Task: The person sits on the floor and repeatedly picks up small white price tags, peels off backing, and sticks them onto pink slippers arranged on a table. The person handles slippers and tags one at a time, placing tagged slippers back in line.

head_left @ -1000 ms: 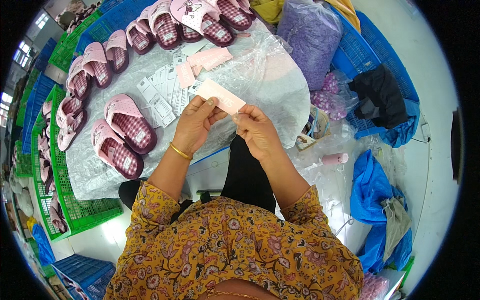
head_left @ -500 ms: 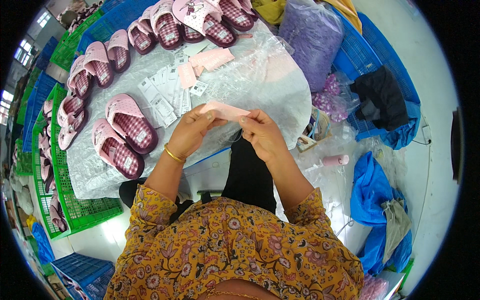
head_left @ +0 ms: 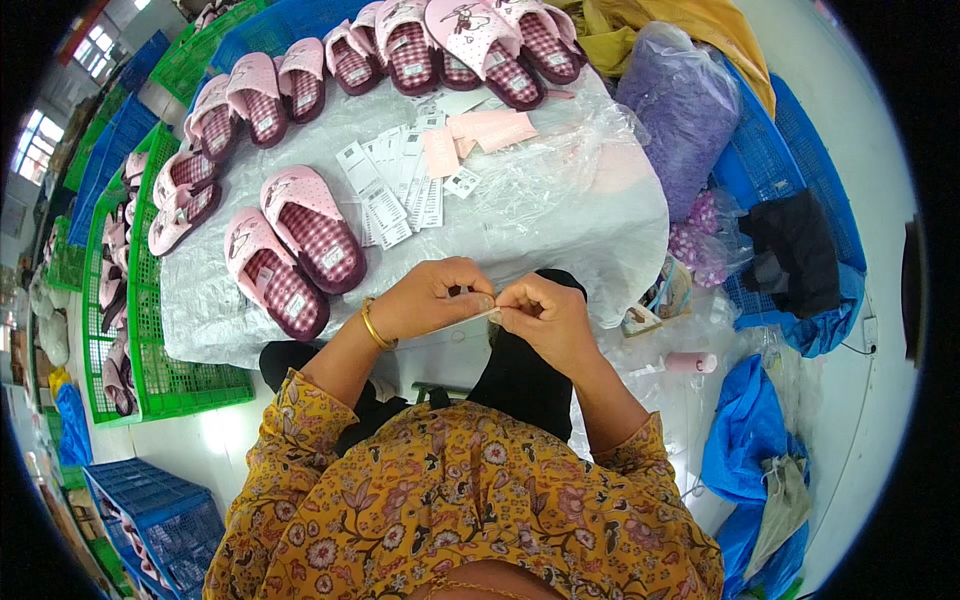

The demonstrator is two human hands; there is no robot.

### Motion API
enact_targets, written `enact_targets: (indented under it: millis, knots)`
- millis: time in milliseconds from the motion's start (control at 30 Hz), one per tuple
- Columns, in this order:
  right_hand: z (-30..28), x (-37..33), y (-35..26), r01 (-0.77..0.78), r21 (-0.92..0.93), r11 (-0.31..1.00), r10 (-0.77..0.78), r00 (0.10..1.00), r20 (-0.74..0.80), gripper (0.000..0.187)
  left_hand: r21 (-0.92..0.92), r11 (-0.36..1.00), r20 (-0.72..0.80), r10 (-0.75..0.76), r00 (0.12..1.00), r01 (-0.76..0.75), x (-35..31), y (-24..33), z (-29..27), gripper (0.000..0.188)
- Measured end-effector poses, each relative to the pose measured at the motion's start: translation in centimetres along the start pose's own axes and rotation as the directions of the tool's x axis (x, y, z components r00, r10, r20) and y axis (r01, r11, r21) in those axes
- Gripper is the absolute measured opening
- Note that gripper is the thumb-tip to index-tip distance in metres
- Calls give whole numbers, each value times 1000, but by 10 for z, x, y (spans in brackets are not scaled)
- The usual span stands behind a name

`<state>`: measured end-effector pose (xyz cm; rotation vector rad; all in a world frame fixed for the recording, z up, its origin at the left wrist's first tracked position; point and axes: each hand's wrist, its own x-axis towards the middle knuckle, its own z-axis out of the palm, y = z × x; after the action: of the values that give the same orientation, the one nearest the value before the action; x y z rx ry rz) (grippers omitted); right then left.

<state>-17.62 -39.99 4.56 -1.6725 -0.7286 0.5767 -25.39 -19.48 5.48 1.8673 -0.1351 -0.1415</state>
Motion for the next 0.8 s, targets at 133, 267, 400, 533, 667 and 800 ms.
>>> enact_targets:
  millis: [133, 267, 400, 533, 667, 800]
  knots:
    - [-5, 1, 4, 178, -204, 963, -145, 976, 164, 16, 361, 920, -112, 205, 972, -152, -10, 5, 2, 9]
    - [-7, 7, 0, -23, 43, 999, 17, 990, 141, 20, 411, 907, -188, 178, 966, -87, -20, 12, -2, 8]
    - [16, 15, 7, -138, 259, 956, 93, 980, 178, 24, 410, 905, -236, 222, 946, -110, -22, 9, 0, 10]
    - [23, 20, 17, -132, 267, 955, 98, 986, 136, 21, 610, 792, -364, 296, 883, -14, -23, -2, -14, 23]
    - [25, 22, 26, -107, 268, 957, 83, 992, 99, 21, 846, 373, -512, 367, 776, 382, -16, -18, -48, 47]
    - [27, 25, 28, -111, 312, 944, 93, 993, 70, 20, 870, 293, -468, 233, 852, 398, -9, -43, -53, 41]
